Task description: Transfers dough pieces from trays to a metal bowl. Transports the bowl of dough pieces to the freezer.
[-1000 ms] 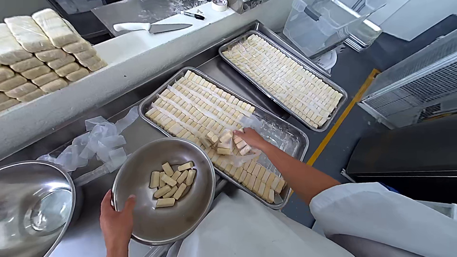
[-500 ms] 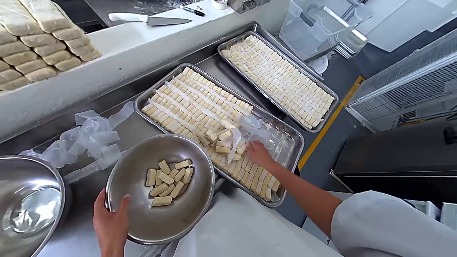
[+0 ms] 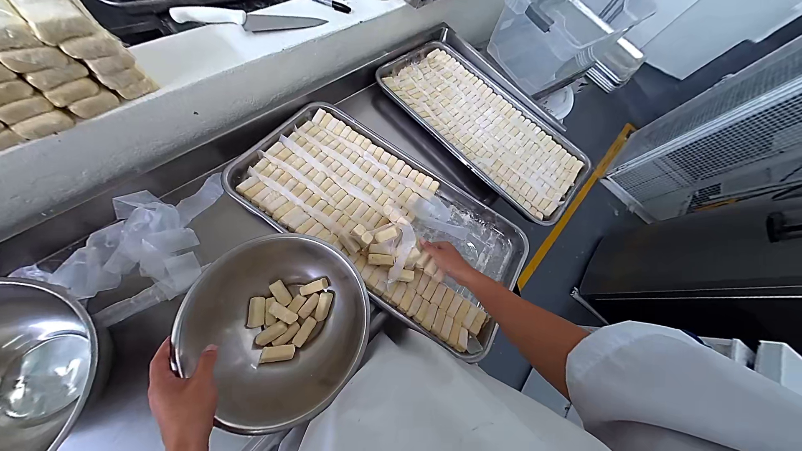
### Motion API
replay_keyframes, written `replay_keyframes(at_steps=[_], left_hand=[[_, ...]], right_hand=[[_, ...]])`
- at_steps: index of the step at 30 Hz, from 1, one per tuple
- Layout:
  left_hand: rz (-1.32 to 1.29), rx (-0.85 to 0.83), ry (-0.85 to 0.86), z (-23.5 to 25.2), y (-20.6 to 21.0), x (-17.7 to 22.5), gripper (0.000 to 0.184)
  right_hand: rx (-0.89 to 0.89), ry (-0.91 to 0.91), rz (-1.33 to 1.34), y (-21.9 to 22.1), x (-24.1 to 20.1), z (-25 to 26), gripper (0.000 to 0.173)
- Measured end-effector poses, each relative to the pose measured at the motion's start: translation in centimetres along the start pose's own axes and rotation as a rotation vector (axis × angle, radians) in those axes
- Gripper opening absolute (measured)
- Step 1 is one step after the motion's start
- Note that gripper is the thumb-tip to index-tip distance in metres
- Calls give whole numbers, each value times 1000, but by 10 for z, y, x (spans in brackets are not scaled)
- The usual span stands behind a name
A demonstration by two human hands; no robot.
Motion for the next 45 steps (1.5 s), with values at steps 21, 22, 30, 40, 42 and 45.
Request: replay_keyframes(at_steps=[21,22,30,40,42,45], left_hand=[[-3,-25,14,-2,-1,1,65],[-8,-22,12,-2,0,2,65],[-40,-20,-16,1,0,1,64],[-36,-27,-15,1,0,1,65],[-44,1,-35,-4,-2,-2,66],[-40,15,-34,-7,-1,0,66]], right_hand=[[-42,60,-463,-16,52,-86,72],[-40,49,-487,-15,49,-87,72],[1,-155,-367,-46,25,-65,48],[196,-330,-344,-123,-43,-32,59],[106,-334,-367,-82,-8,-65,52],[-96,-286,-387,-4,35,-109,59]])
Point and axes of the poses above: each hand's wrist, its own z-axis towards the middle knuckle, its own y-axis out of the palm, x = y × z, the point moved 10 cm from there along z, towards the middle knuckle, and after that the axes turned 13 degrees about x, right-handed, at the moved point
